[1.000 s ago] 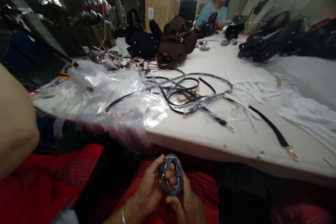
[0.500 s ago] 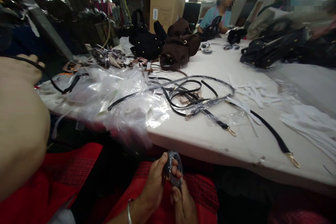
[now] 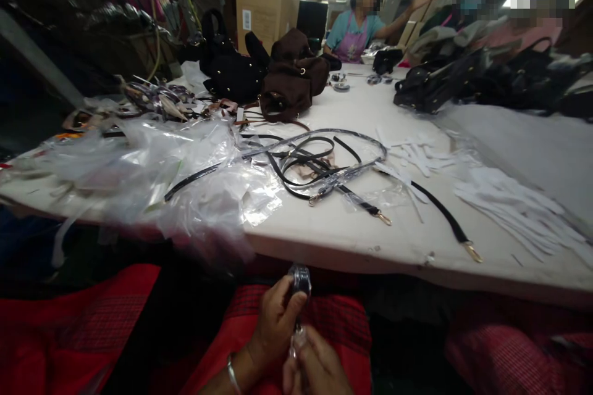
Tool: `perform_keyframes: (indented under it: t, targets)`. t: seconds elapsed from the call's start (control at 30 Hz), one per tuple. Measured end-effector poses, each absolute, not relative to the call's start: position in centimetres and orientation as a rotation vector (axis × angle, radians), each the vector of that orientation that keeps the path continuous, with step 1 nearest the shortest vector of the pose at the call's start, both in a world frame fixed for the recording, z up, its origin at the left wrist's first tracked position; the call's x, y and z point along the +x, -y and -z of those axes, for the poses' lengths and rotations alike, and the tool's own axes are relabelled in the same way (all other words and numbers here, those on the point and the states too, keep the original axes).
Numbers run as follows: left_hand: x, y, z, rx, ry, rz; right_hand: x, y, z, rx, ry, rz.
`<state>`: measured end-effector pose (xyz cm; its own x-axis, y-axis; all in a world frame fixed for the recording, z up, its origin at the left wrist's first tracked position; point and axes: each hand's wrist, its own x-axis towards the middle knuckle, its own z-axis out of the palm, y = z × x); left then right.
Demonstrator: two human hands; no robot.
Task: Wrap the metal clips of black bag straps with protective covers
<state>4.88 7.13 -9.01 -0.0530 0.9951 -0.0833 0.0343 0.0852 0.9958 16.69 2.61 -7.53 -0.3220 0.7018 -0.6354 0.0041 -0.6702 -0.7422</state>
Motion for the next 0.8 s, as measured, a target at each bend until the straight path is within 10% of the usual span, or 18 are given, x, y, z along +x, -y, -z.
perform_keyframes:
  t: [0.8]
  targets:
    - [2.7, -2.5, 7.7, 0.785, -0.838, -0.283, 23.1, 1.3, 10.4, -1.117, 0.332, -2.648]
